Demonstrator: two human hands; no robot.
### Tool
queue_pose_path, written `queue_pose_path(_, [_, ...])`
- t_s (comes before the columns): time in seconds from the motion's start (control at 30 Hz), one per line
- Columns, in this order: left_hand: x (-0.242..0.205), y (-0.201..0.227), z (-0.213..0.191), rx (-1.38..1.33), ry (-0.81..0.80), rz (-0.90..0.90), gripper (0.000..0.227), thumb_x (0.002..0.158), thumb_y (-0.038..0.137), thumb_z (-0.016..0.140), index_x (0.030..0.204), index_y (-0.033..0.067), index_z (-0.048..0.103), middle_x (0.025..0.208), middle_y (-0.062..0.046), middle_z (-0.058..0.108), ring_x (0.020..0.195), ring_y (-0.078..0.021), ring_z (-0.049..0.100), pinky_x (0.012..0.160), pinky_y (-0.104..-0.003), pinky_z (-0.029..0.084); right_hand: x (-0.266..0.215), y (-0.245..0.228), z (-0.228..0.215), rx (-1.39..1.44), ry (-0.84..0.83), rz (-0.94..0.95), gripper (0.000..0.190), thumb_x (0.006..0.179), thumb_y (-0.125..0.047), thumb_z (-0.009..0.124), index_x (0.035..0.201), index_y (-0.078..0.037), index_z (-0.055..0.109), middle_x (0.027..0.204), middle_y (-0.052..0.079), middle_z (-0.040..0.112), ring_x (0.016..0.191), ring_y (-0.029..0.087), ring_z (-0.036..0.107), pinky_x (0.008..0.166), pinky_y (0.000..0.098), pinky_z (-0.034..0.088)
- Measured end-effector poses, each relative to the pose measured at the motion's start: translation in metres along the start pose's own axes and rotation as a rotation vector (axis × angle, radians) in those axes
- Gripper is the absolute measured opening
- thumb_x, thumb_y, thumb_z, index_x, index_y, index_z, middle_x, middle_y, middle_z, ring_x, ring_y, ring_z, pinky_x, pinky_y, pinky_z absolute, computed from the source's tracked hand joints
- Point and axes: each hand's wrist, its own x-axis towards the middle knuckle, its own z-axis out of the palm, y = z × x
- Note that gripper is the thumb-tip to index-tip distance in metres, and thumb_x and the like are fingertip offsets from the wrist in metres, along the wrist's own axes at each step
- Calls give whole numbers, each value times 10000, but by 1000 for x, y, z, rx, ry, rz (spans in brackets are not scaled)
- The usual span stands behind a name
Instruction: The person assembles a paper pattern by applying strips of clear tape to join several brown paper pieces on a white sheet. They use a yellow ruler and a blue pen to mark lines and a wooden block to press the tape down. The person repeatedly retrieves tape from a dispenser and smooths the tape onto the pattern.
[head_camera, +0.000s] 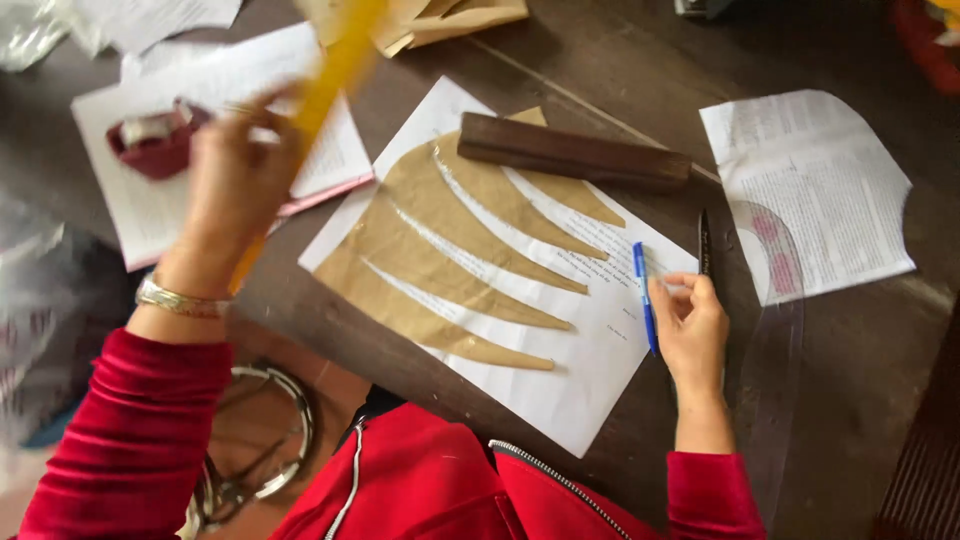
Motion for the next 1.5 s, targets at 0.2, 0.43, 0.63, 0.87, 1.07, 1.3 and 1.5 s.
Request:
queue_pose_path(0.2, [5, 51, 90, 27, -671, 165, 150, 785, 238, 663, 868, 128, 720, 747, -130, 698, 728, -348, 698, 649, -456, 538, -7, -86, 51, 841, -98, 172, 500, 972, -442, 472, 1197, -2, 548, 842, 161, 650, 565, 166, 619, 518, 292, 563])
queue_pose_path(0.43, [2, 36, 80, -139, -796, 327, 402, 857, 279, 676, 1220, 111, 632, 714, -135, 653, 723, -377, 665, 644, -481, 527, 7, -79, 82, 1134, 124, 285, 164, 931, -187, 627, 814, -81, 580, 656, 127, 640, 486, 204, 659, 474, 338, 598])
queue_pose_path(0.63, [-22, 8, 12, -148, -820, 193, 409, 785, 288, 745, 806, -95, 602, 589, -330, 592, 604, -538, 598, 584, -591, 429, 5, -78, 108, 1114, 248, 350, 116, 895, -167, 651, 836, -79, 602, 616, 159, 630, 458, 247, 652, 433, 386, 587])
queue_pose_path(0.87, [-1, -110, -34, -31, -284, 160, 339, 924, 52, 709, 1259, -3, 698, 700, -173, 566, 628, -275, 544, 597, -369, 436, -33, -82, 85, 776, 312, 268, 169, 985, -191, 584, 1017, -28, 613, 845, 196, 669, 575, 218, 669, 536, 324, 601])
queue_pose_path(1.07, [20, -223, -32, 347, -68, 245, 415, 1051, 36, 655, 1453, -58, 698, 847, -174, 672, 718, -322, 629, 636, -398, 478, -85, -35, 72, 403, 306, 423, 135, 945, -143, 603, 962, -10, 623, 769, 145, 662, 511, 165, 595, 503, 280, 525])
queue_pose_path(1.3, [-7, -159, -16, 592, -10, 505, 333, 868, -69, 746, 1167, -148, 621, 1187, -304, 561, 1031, -422, 502, 898, -486, 434, -121, -78, 69, 315, 40, 728, 216, 944, -218, 584, 893, -12, 622, 612, 40, 538, 464, 115, 448, 537, 263, 435])
queue_pose_path(1.5, [-61, -126, 24, 183, -351, 819, 269, 829, 176, 663, 1091, 123, 693, 1129, -89, 651, 1054, -303, 627, 962, -452, 439, -137, -32, 98, 458, 128, 514, 270, 919, -164, 662, 990, 95, 640, 526, 176, 573, 316, 192, 528, 367, 320, 506])
